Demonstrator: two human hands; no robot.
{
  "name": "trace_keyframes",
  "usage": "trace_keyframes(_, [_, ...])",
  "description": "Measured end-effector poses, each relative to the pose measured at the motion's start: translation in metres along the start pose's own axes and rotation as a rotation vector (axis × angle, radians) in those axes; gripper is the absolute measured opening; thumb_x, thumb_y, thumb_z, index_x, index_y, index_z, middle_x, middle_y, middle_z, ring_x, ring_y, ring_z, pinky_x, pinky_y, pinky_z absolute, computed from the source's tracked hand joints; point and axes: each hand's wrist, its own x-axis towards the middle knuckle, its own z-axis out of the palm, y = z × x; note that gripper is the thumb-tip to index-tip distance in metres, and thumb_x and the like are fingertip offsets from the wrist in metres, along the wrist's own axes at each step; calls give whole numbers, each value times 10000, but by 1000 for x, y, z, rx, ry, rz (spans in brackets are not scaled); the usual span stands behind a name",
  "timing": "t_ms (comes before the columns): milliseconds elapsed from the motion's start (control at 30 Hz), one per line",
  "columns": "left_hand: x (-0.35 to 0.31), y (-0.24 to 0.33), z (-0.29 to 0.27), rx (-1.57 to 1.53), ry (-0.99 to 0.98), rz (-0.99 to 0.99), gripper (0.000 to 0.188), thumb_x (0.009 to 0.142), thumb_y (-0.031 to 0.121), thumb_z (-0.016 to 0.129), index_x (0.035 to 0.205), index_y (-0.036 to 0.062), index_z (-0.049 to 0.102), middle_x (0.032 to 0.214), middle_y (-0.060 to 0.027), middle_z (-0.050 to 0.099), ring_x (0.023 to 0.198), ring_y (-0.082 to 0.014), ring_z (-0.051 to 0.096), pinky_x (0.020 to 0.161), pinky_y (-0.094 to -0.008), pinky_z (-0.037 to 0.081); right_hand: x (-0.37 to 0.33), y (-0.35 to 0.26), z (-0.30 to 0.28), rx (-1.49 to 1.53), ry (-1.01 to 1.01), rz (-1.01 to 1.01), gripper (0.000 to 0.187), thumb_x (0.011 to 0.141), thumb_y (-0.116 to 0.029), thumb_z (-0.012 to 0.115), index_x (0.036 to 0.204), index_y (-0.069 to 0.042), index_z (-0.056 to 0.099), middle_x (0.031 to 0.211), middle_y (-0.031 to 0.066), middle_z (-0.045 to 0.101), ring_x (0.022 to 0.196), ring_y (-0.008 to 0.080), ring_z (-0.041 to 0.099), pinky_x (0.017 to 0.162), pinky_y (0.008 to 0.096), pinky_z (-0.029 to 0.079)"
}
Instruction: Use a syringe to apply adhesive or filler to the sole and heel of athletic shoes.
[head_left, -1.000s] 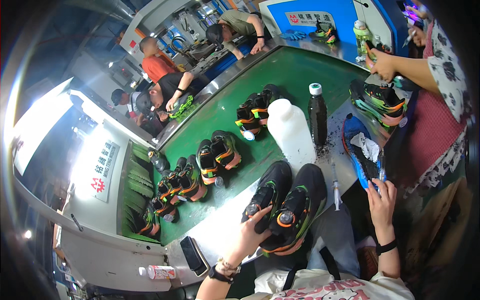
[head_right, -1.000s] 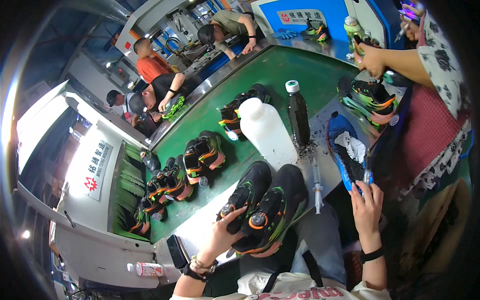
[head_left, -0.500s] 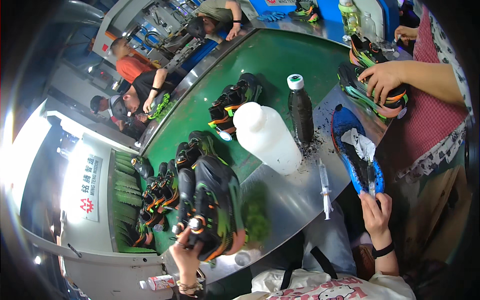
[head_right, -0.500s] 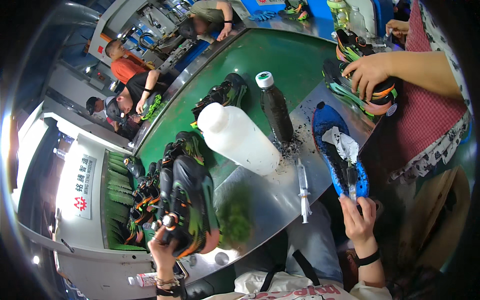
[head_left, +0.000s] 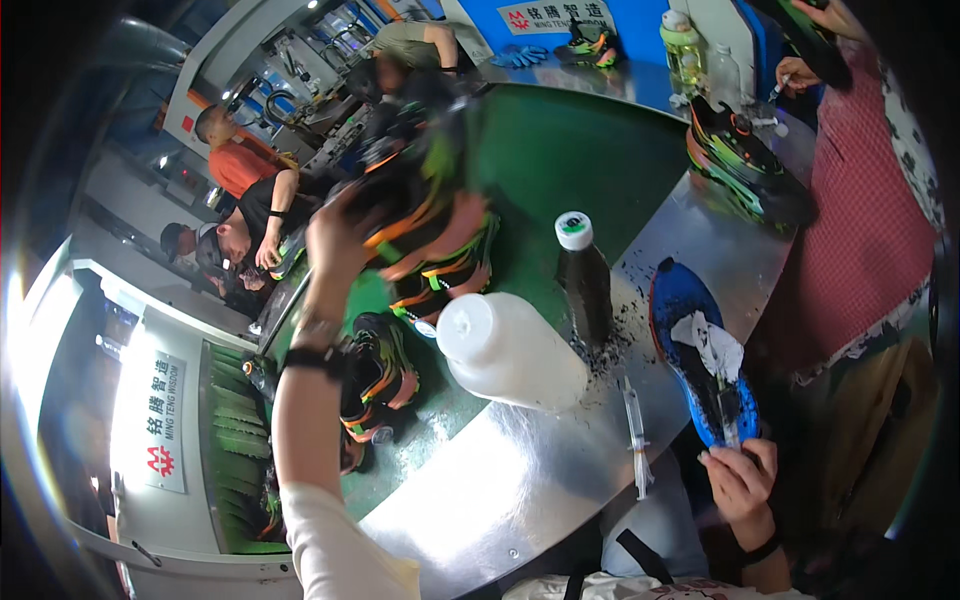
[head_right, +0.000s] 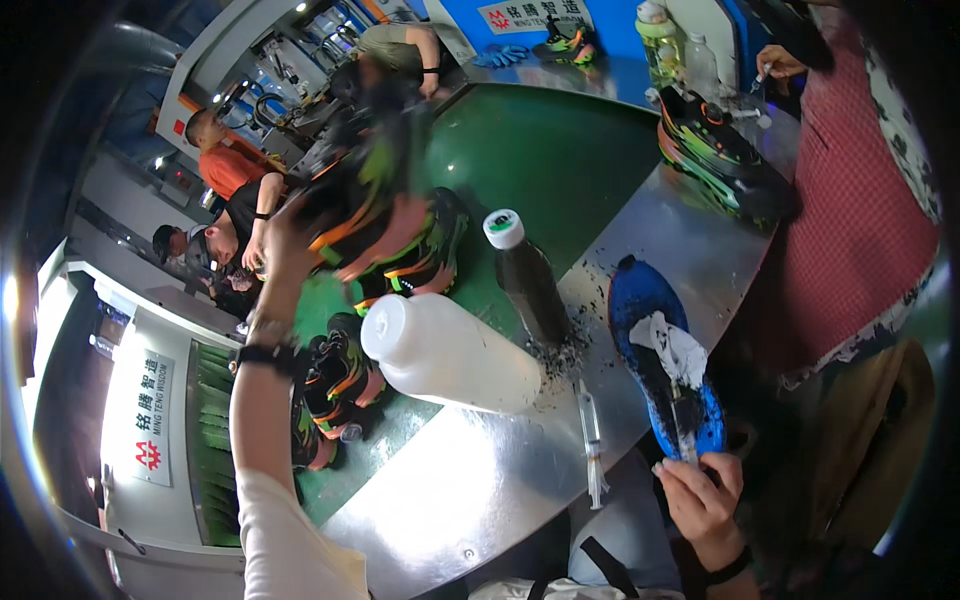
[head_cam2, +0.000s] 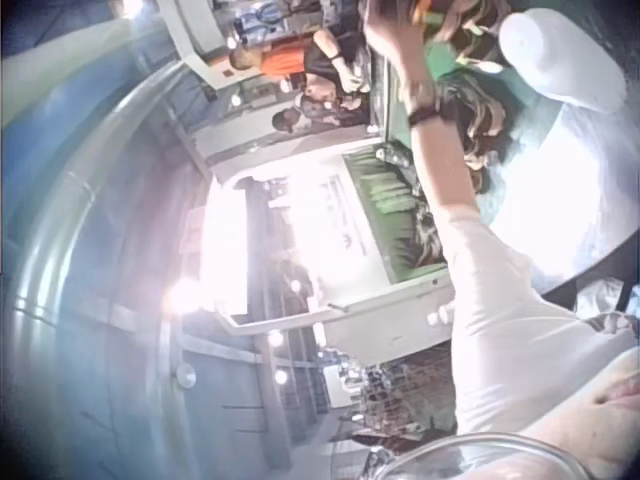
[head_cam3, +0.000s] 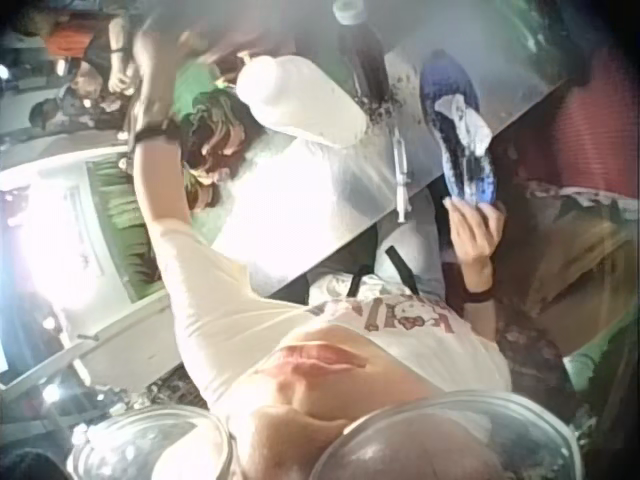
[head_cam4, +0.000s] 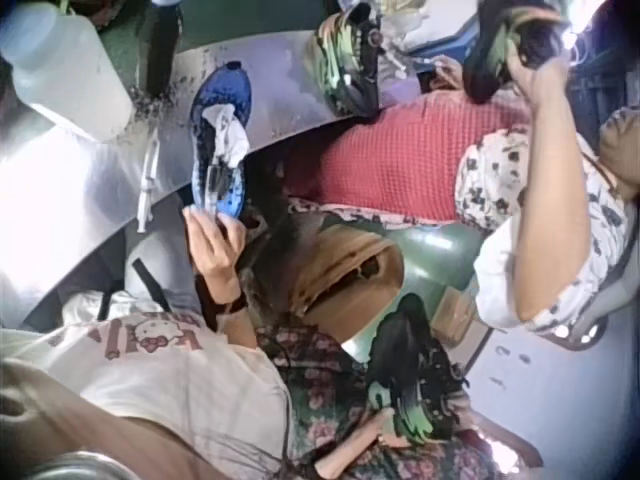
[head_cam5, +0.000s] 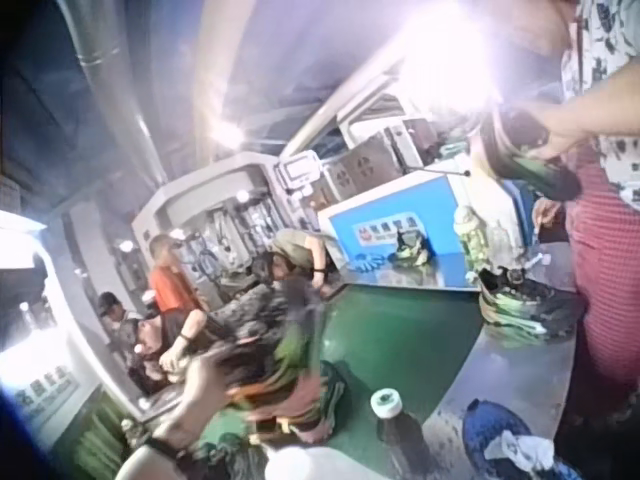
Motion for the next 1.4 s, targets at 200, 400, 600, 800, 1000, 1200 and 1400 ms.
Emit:
trace_keyframes(200, [50, 58, 101, -137, -185, -88, 459, 766, 260, 773, 1199, 152, 664, 956, -188, 702, 896, -338, 686, 795, -399, 538, 6, -10, -7, 101, -39, 161, 159, 653, -68, 832, 770, -64, 725, 903, -5, 654, 809, 256, 544, 682, 336, 453])
trace_keyframes(400, [43, 69, 165, -245, -301, -179, 440, 798, 176, 748, 1218, 95, 645, 932, -197, 707, 874, -317, 699, 769, -372, 536, 2, 0, -4, 84, -34, 129, 222, 776, -255, 756, 751, -51, 672, 900, 46, 642, 777, 303, 537, 647, 385, 444])
trace_keyframes(600, [21, 54, 203, -89, -431, -265, 475, 761, 299, 774, 1219, 301, 646, 994, -163, 694, 914, -351, 672, 800, -428, 549, 8, 7, -3, 13, -163, 224, 296, 910, -301, 614, 886, -19, 700, 907, 86, 632, 816, 332, 537, 707, 410, 454])
trace_keyframes(800, [33, 53, 209, 51, -373, -328, 503, 770, 308, 767, 1251, 325, 619, 1022, -138, 700, 959, -327, 673, 799, -424, 551, -13, 14, -22, -192, -295, 220, 285, 874, -288, 652, 939, -16, 709, 1006, 94, 606, 904, 347, 515, 738, 432, 446])
trace_keyframes(1000, [35, 31, 205, 160, -344, -455, 625, 871, 374, 653, 1438, 278, 407, 1073, -134, 694, 964, -351, 671, 820, -454, 531, -1, 16, -40, -186, -268, -29, 268, 755, -88, 788, 1012, -53, 721, 1039, 46, 658, 886, 290, 573, 765, 388, 463])
trace_keyframes(1200, [-46, 43, 85, -127, -181, -73, 486, 904, 309, 611, 1329, 95, 513, 1120, -158, 658, 1051, -335, 607, 894, -420, 483, -19, 17, -38, -188, -209, -126, 134, 765, -83, 745, 880, -20, 718, 981, 48, 653, 864, 293, 567, 721, 404, 461])
trace_keyframes(1400, [-253, 52, 14, -105, -630, 58, 502, 850, 258, 677, 1304, 97, 533, 1216, -153, 605, 1069, -355, 580, 935, -447, 472, -28, 25, -23, -144, -185, -157, 81, 752, -88, 717, 813, -36, 729, 975, 16, 670, 840, 274, 553, 702, 378, 449])
